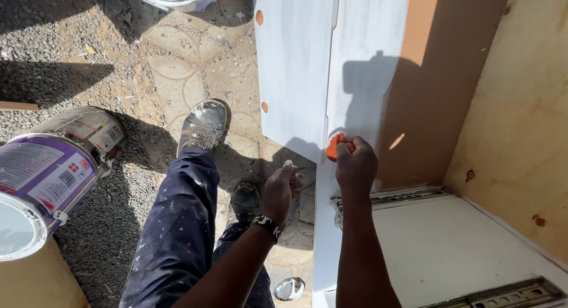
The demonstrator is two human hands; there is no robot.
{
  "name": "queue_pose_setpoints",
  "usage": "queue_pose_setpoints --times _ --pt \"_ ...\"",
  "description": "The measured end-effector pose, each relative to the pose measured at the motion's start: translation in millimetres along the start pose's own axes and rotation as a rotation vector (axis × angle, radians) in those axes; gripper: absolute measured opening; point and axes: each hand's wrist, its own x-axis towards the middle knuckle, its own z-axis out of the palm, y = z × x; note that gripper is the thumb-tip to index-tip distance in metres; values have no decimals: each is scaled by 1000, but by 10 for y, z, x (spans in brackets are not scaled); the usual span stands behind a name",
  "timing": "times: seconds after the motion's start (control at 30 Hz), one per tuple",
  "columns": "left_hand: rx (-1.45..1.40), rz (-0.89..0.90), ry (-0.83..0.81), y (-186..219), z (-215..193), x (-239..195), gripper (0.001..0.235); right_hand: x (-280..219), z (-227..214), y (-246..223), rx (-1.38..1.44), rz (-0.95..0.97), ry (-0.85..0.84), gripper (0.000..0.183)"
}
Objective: The person paints the edges of a wooden board with white paint using a sponge. They repeatedly dip the sponge into a paint can and apply the paint to the board's perimeter.
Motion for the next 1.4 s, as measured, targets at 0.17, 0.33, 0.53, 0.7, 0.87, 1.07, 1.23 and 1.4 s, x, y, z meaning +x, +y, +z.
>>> queue_pose_setpoints --times 0.17,0.33,0.53,0.7,0.87,1.07,1.23,1.4 --pt "73 23 45 -188 -154 35 46 136 118 -173 137 3 -1 28" --pt "65 134 118 -132 -359 15 33 -596 271 474 29 111 -154 32" --pt "-237 377 60 -167 -1311 -115 15 -1736 -157 -130 1126 100 -637 37" --pt "-307 504 167 642 -1729 -1525 51 -1986 -532 -1111 1592 269 -1157 43" --pt "-437 579 253 1549 -2063 -1780 15 -2138 -354 -1987 1340 319 -1040 52" --pt "-547 699 266 3088 -2668 -1737 11 -2311 40 -3675 1373 193 -927 28" --pt "-97 686 640 4668 -3184 -1458 47 -2291 416 -5053 1134 -31 -908 40" --pt "-278 802 266 6031 -3256 -970 68 -2388 645 -5792 1192 -110 -1086 29"
